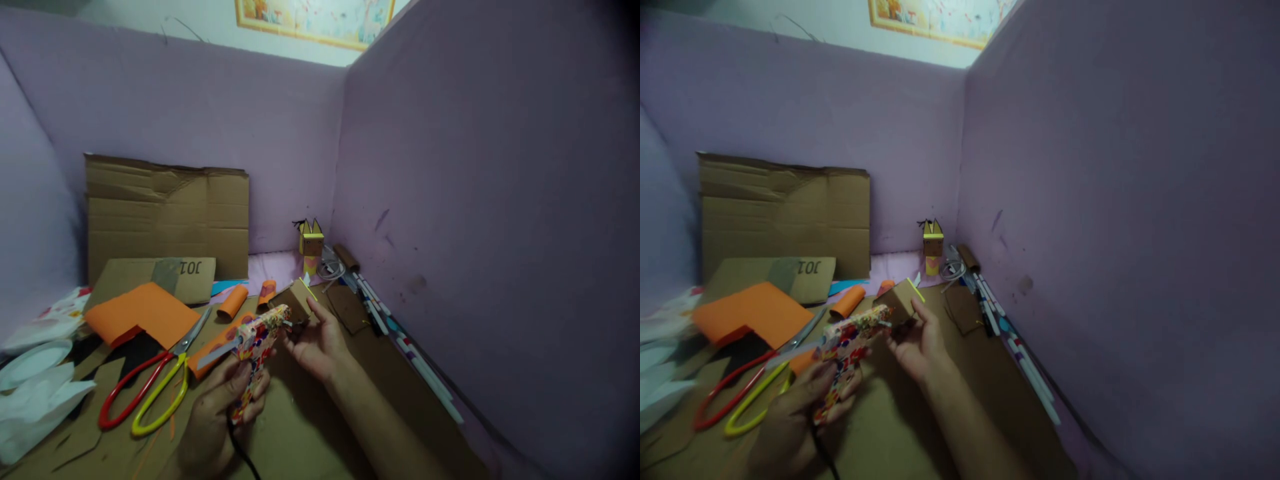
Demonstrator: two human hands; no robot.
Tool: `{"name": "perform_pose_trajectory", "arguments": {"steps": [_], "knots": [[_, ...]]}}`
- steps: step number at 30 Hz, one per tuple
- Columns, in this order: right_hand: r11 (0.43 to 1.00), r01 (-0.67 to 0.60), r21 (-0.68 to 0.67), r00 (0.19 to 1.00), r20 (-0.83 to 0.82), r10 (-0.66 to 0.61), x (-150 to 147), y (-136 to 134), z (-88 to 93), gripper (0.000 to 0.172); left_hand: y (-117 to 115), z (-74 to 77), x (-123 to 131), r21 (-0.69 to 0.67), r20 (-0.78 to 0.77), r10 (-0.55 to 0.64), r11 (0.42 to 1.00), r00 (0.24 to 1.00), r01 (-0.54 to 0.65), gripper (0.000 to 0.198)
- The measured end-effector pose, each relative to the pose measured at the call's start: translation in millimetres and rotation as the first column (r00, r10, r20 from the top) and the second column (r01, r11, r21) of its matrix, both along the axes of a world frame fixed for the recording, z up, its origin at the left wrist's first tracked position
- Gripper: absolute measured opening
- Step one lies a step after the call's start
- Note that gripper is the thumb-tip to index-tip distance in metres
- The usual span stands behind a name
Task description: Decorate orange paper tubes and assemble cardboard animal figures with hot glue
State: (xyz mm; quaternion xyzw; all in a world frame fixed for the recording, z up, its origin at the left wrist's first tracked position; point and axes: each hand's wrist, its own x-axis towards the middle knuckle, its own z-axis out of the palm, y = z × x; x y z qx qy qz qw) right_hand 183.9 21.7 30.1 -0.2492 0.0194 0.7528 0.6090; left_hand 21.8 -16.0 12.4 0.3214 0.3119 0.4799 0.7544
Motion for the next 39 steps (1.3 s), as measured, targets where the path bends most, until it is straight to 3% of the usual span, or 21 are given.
{"name": "perform_pose_trajectory", "arguments": {"steps": [3,5,6,7,8,9,11,15,21,26,29,30,31,33,36,39], "knots": [[0.999,0.028,0.016,0.997,0.077,-0.029,2,2,-2.7,0.022,-1,2.4,1,0.003,0.038,0.044,0.999,0.998,-0.044,0.028],[0.987,0.113,0.117,0.947,0.289,-0.143,7,8,-8.2,0.023,0,5.8,0,0.029,0.072,0.122,0.992,0.990,-0.124,0.024],[0.964,0.174,0.202,0.859,0.448,-0.249,12,13,-12.0,0.026,1,8.2,-2,0.047,0.087,0.163,0.985,0.983,-0.167,0.021],[0.924,0.227,0.308,0.690,0.619,-0.376,16,18,-16.3,0.031,3,11.1,-4,0.064,0.100,0.196,0.977,0.976,-0.203,0.017],[0.868,0.270,0.417,0.429,0.755,-0.496,21,23,-20.9,0.038,5,14.2,-8,0.074,0.108,0.207,0.974,0.972,-0.216,0.014],[0.842,0.309,0.443,0.314,0.788,-0.530,26,29,-25.7,0.046,7,17.5,-12,0.079,0.122,0.208,0.973,0.970,-0.219,0.012],[0.833,0.318,0.454,0.212,0.822,-0.529,34,40,-35.0,0.053,11,23.3,-20,0.069,0.154,0.136,0.987,0.979,-0.148,0.013],[0.864,0.231,0.447,0.064,0.879,-0.472,39,50,-50.9,0.045,16,28.2,-33,0.081,0.261,-0.030,0.997,0.965,0.009,0.012],[0.890,0.124,0.440,-0.140,0.895,-0.423,37,51,-65.5,0.046,20,25.5,-44,0.154,0.382,-0.084,0.988,0.920,0.026,0.010],[0.859,0.147,0.491,-0.272,0.855,-0.442,29,34,-56.0,0.062,19,31.9,-53,0.193,0.365,-0.073,0.981,0.928,0.002,0.014],[0.759,0.080,0.646,-0.354,0.730,-0.584,8,20,-35.1,0.059,16,38.3,-54,0.208,0.349,-0.051,0.978,0.936,-0.024,0.019],[0.772,0.023,0.635,-0.328,0.734,-0.595,-1,20,-26.5,0.052,15,40.0,-53,0.204,0.344,-0.046,0.979,0.938,-0.027,0.020],[0.832,-0.074,0.550,-0.316,0.778,-0.543,-11,23,-18.0,0.045,14,41.4,-53,0.199,0.341,-0.044,0.980,0.939,-0.027,0.021],[0.950,-0.216,0.227,-0.442,0.845,-0.302,-32,38,-2.5,0.043,13,43.3,-52,0.186,0.335,-0.037,0.982,0.941,-0.027,0.022],[0.973,-0.222,0.062,-0.529,0.830,-0.173,-55,78,10.9,0.049,13,44.8,-52,0.170,0.311,-0.016,0.985,0.950,-0.039,0.021],[0.985,-0.153,-0.075,-0.598,0.801,-0.032,-66,116,10.2,0.053,15,45.1,-53,0.160,0.298,0.018,0.985,0.954,-0.068,0.024]]}}
